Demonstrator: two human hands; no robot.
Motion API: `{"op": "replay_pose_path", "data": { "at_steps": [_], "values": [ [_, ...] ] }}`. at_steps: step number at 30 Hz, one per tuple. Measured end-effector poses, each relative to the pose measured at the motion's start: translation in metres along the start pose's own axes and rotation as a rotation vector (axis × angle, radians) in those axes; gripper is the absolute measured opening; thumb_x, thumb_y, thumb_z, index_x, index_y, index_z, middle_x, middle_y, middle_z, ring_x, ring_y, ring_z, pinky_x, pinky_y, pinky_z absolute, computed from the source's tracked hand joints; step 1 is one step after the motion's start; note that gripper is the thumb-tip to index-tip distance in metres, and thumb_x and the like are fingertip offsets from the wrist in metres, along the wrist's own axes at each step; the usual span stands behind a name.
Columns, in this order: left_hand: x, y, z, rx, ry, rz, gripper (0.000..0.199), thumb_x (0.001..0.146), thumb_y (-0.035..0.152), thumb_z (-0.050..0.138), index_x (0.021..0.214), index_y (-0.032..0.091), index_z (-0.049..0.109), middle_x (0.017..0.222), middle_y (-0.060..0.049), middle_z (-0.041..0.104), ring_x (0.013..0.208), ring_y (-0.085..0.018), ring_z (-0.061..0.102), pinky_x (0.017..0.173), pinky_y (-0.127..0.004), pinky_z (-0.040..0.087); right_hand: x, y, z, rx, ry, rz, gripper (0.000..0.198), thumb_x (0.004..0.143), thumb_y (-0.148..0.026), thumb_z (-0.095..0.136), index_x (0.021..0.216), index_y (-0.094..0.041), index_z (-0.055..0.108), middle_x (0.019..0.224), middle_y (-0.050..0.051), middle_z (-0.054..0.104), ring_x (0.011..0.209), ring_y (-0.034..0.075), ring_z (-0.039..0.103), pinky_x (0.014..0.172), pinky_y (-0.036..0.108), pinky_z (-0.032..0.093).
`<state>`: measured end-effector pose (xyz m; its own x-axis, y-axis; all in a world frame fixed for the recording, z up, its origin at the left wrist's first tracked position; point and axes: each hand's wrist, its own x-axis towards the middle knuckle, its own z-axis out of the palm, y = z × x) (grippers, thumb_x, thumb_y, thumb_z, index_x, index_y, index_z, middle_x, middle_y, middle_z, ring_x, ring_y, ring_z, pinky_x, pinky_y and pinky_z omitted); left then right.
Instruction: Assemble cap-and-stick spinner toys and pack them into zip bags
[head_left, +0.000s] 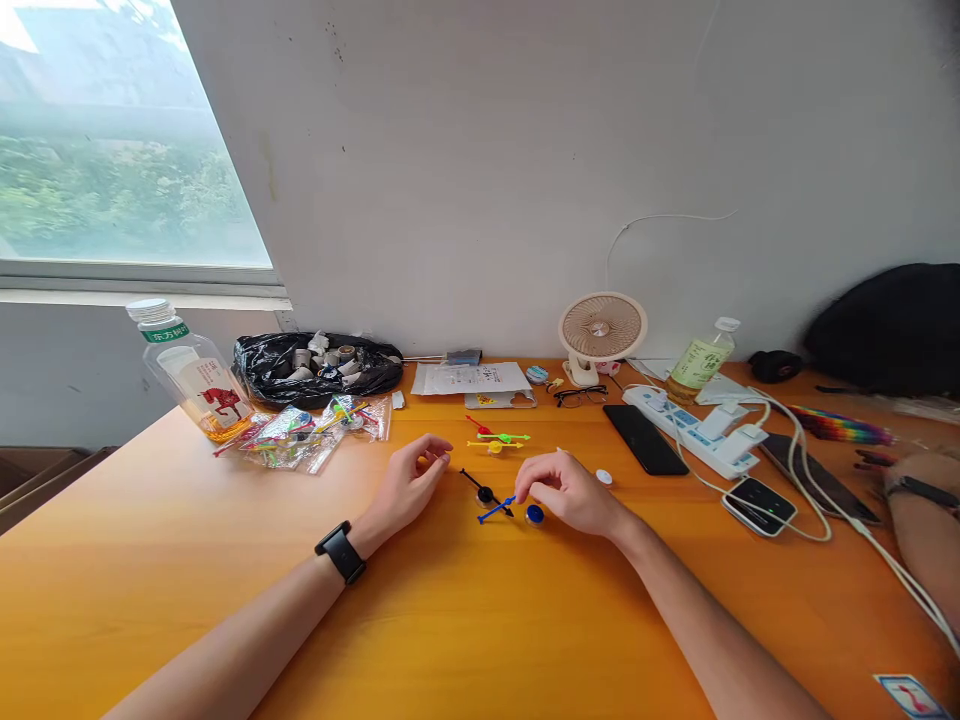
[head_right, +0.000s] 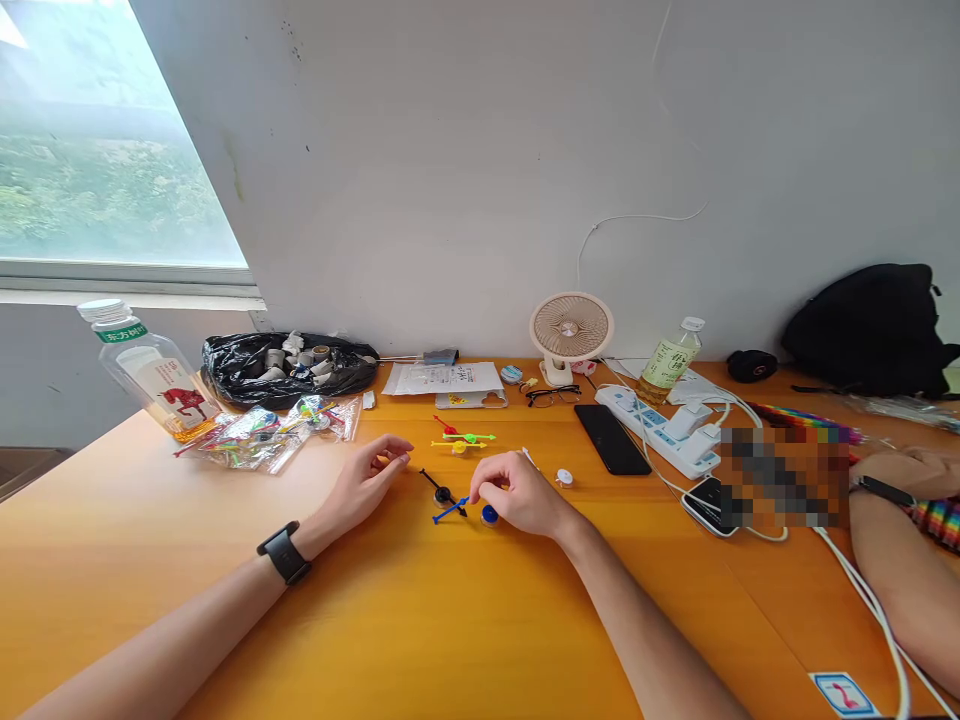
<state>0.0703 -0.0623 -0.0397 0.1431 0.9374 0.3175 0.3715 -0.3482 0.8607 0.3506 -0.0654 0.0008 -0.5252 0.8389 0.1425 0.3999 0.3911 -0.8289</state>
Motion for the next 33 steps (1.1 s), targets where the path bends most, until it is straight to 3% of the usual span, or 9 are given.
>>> {"op": "replay_pose_path", "data": {
  "at_steps": [9,16,21,26,29,33],
  "values": [
    [0.000,-0.003,0.000,0.004,0.000,0.005,0.025,0.100,0.040,0.057,0.106,0.019,0.070,0.098,-0.005,0.072,0.089,-0.021,0.068,0.076,-0.030,0.052,0.005,0.001,0.000,-0.125,0.154,-0.047,0.028,0.084,-0.010,0.054,0.073,-0.019,0.078,0.086,0.005,0.077,0.079,0.020,0.068,0.073,0.031,0.050],
    [0.000,0.000,-0.001,0.018,0.018,0.005,0.024,0.099,0.040,0.057,0.106,0.020,0.070,0.100,-0.006,0.073,0.089,-0.020,0.067,0.076,-0.030,0.053,0.007,0.011,0.007,-0.158,0.209,-0.082,0.024,0.092,-0.017,0.056,0.087,-0.020,0.080,0.095,0.007,0.076,0.089,0.022,0.070,0.078,0.032,0.052],
    [-0.001,0.005,-0.001,0.034,0.039,0.007,0.024,0.097,0.040,0.058,0.103,0.020,0.070,0.101,-0.006,0.073,0.087,-0.020,0.065,0.073,-0.030,0.052,0.009,0.015,0.012,-0.176,0.234,-0.045,0.023,0.096,-0.025,0.057,0.098,-0.020,0.079,0.106,0.010,0.075,0.091,0.022,0.070,0.073,0.032,0.053],
    [0.000,0.002,0.000,0.029,0.039,0.006,0.022,0.097,0.039,0.058,0.104,0.021,0.069,0.105,-0.006,0.073,0.092,-0.021,0.065,0.074,-0.030,0.052,0.010,0.012,0.000,-0.151,0.313,-0.041,0.023,0.094,-0.030,0.060,0.084,-0.019,0.077,0.093,0.009,0.075,0.080,0.021,0.068,0.067,0.030,0.051],
    [0.000,0.001,0.000,0.023,0.034,0.006,0.021,0.097,0.038,0.058,0.104,0.021,0.069,0.106,-0.006,0.072,0.093,-0.021,0.065,0.075,-0.030,0.051,0.007,0.013,-0.014,-0.049,0.262,0.099,0.022,0.089,-0.034,0.065,0.078,-0.017,0.073,0.074,0.006,0.072,0.061,0.017,0.064,0.056,0.027,0.049],
    [0.000,0.000,0.000,0.024,0.031,0.006,0.022,0.097,0.039,0.058,0.104,0.021,0.069,0.104,-0.006,0.072,0.093,-0.021,0.065,0.075,-0.030,0.051,0.000,0.017,-0.021,0.042,0.023,0.326,0.024,0.086,-0.039,0.071,0.082,-0.015,0.072,0.054,0.002,0.067,0.048,0.015,0.062,0.048,0.024,0.047]
  ]
}}
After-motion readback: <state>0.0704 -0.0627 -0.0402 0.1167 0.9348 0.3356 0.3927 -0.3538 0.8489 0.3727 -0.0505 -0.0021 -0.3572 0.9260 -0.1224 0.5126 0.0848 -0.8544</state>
